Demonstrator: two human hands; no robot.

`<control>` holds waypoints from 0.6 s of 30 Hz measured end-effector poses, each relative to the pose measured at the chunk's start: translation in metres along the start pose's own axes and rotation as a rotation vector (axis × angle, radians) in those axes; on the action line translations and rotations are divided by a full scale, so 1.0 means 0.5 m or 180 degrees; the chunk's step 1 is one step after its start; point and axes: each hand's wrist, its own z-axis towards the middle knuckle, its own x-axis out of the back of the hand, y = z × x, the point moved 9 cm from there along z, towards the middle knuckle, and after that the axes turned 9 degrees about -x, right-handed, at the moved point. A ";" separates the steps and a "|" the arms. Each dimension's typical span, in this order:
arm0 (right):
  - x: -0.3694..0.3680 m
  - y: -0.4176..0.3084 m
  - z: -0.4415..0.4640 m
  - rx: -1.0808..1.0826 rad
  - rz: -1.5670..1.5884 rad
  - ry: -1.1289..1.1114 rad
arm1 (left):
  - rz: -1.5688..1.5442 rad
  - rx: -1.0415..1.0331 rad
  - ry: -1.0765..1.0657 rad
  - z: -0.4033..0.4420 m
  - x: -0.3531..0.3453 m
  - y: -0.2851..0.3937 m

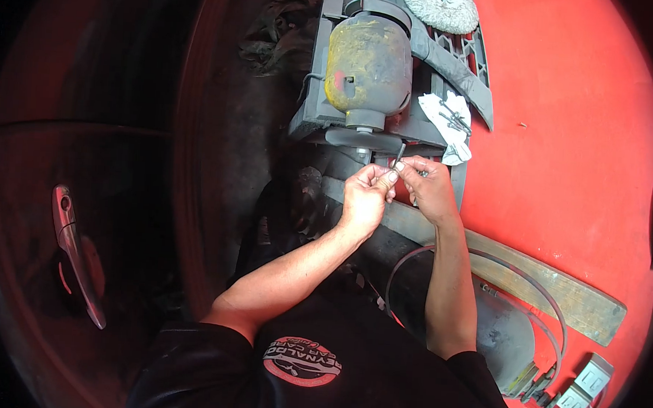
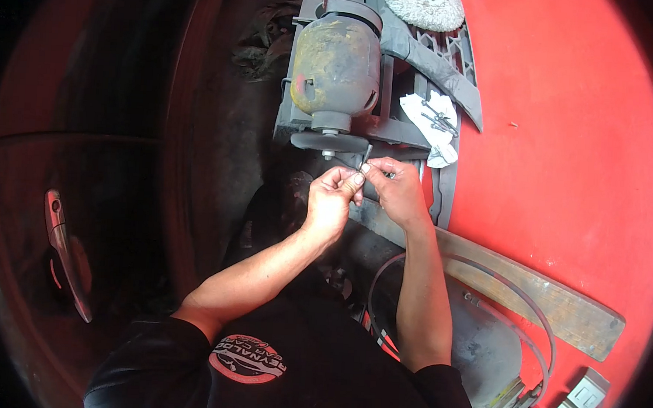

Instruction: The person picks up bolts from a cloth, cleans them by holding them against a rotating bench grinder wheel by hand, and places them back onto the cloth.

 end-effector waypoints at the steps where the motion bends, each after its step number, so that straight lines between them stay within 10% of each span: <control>1: -0.003 0.003 0.000 0.0003 -0.0002 0.0001 | -0.0002 -0.0003 -0.0001 -0.002 0.003 -0.004; 9: -0.005 -0.031 0.002 0.1069 -0.0258 0.0329 | -0.0516 0.0219 -0.0190 0.001 -0.001 -0.053; 18: -0.015 0.002 0.015 0.0112 0.0861 -0.0128 | -0.1887 0.0808 -0.0435 0.007 -0.036 -0.086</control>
